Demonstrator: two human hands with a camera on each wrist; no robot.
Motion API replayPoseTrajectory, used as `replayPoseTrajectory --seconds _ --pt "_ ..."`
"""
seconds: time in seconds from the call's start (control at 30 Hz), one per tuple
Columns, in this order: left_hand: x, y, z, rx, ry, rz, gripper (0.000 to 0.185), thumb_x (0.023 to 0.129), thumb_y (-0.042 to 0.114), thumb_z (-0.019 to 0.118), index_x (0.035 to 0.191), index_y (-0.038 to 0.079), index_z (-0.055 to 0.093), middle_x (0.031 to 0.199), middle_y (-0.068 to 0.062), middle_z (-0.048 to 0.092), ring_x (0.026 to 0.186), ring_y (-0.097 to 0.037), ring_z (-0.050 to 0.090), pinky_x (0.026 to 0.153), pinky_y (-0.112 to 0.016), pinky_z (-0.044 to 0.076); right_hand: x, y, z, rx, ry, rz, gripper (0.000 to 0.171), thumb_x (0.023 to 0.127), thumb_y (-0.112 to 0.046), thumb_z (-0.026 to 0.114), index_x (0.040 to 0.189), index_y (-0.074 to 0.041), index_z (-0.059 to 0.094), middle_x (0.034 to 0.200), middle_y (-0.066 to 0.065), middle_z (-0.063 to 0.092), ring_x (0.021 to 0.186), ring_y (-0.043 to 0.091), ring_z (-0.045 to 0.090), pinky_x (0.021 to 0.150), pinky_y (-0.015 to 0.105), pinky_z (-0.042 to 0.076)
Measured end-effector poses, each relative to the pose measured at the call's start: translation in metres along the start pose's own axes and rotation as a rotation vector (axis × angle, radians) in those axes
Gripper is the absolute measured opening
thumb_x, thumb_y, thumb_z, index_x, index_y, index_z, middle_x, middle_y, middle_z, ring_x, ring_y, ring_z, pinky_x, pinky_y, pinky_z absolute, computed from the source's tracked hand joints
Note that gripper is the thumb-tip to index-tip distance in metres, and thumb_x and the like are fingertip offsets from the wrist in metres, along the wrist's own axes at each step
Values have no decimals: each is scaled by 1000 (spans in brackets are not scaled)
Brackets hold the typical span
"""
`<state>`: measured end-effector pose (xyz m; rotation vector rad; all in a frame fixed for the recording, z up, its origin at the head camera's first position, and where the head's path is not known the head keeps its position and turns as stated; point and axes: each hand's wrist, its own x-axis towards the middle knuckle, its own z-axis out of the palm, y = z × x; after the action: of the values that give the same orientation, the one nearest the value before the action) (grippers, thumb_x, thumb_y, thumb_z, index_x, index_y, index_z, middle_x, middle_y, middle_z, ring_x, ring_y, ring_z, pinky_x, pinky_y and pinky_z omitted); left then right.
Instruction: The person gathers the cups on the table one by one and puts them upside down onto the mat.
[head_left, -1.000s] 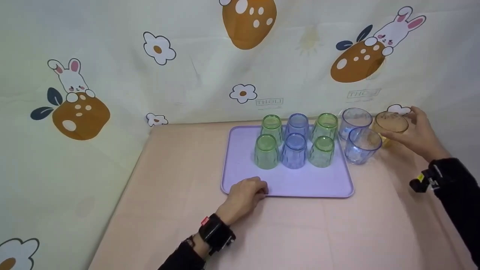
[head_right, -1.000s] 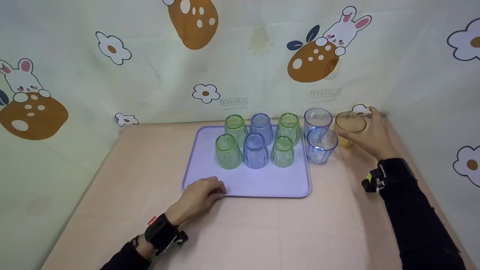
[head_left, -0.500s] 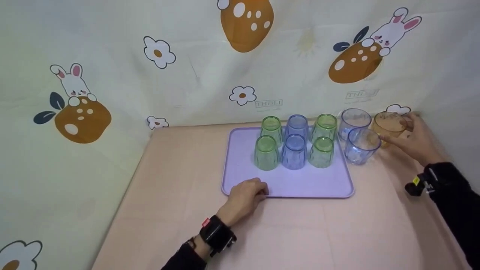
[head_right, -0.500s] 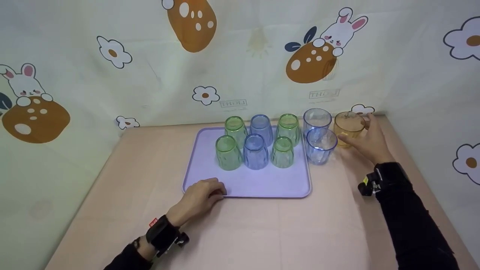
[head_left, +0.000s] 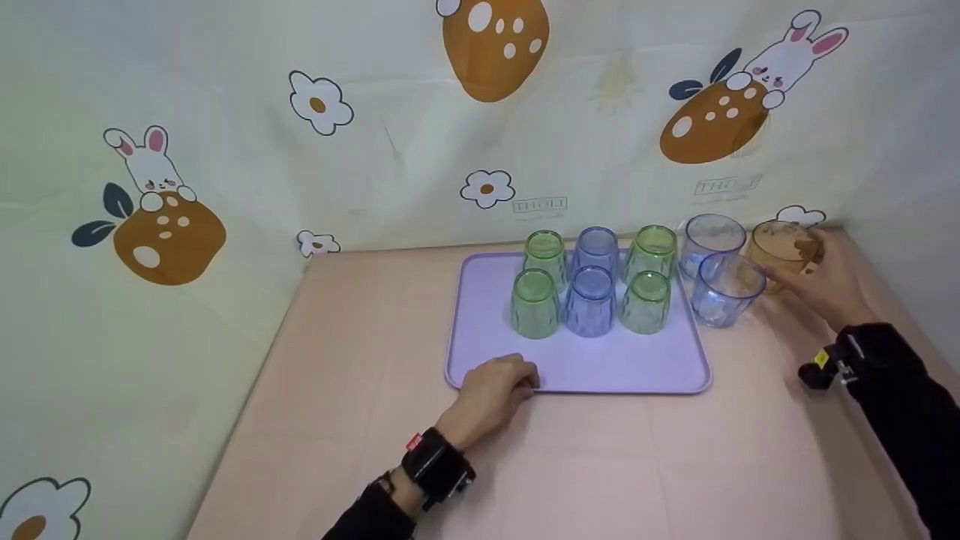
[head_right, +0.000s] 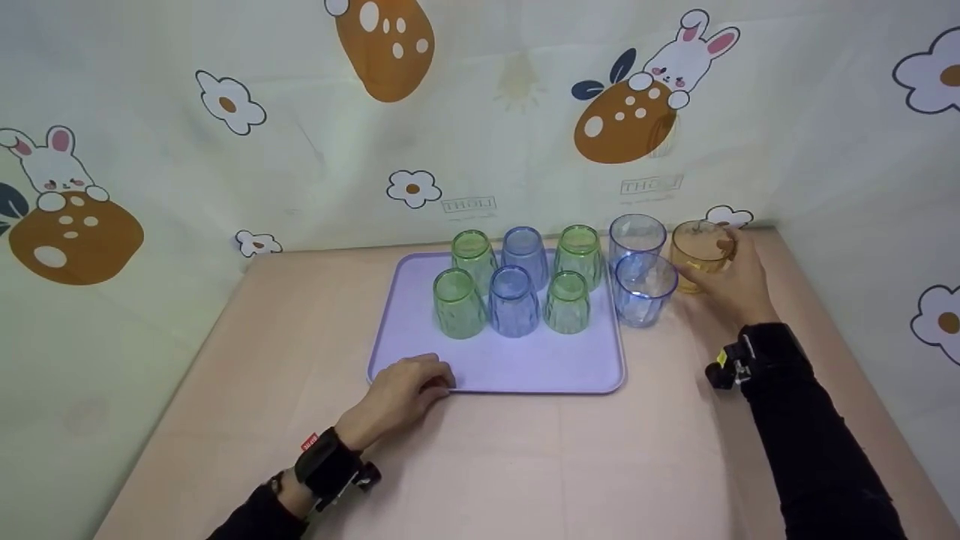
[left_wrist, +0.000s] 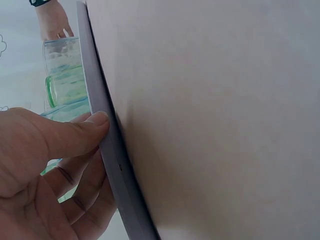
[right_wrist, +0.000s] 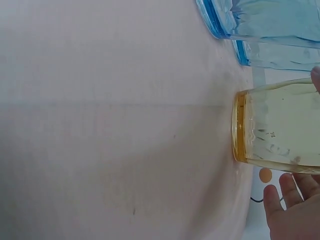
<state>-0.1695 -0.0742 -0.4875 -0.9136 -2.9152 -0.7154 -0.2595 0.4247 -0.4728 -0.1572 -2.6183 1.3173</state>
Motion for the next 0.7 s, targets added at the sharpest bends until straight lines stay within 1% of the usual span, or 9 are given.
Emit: replayPoseTrajectory --seconds 0.07,0.23,0.37,0.53,0.6,0.63,0.7 --pt "0 0 0 4 -2 -4 8 90 10 76 92 18 75 85 11 60 83 -11 63 69 -30 51 0 -1 1 4 6 17 97 93 -37 75 157 4 15 149 35 30 133 47 30 109 60 27" --pt "1 0 0 13 0 -4 8 90 11 76 93 18 75 85 11 61 83 -12 63 69 -31 51 0 -1 0 5 10 60 99 91 -44 75 156 6 18 153 35 28 136 49 29 111 60 25" --pt "1 0 0 9 0 4 8 90 10 76 93 18 76 85 11 61 84 -12 63 69 -30 51 -1 -1 0 -1 24 74 103 89 -48 76 156 5 20 152 33 31 134 46 32 110 57 29" --pt "1 0 0 5 0 9 8 90 10 76 94 17 76 86 10 62 84 -11 63 70 -29 51 -3 -1 0 0 45 89 102 88 -48 77 156 4 21 153 30 32 134 43 32 110 52 32" --pt "0 -1 0 5 5 10 8 90 10 76 93 18 76 86 11 62 84 -11 63 70 -29 51 -3 -1 -1 3 65 79 99 88 -46 77 156 3 24 150 28 34 132 41 34 108 46 34" --pt "0 -1 0 5 7 11 8 90 10 76 93 18 75 86 11 62 84 -11 63 70 -30 51 -3 -2 -2 -1 80 69 97 89 -45 77 155 3 26 148 26 37 130 39 36 106 41 36" --pt "0 -1 0 7 14 13 9 90 10 77 92 18 75 85 11 61 83 -10 63 69 -30 51 -2 -3 -4 1 109 47 92 88 -42 78 152 3 30 140 21 42 124 34 40 99 31 38"
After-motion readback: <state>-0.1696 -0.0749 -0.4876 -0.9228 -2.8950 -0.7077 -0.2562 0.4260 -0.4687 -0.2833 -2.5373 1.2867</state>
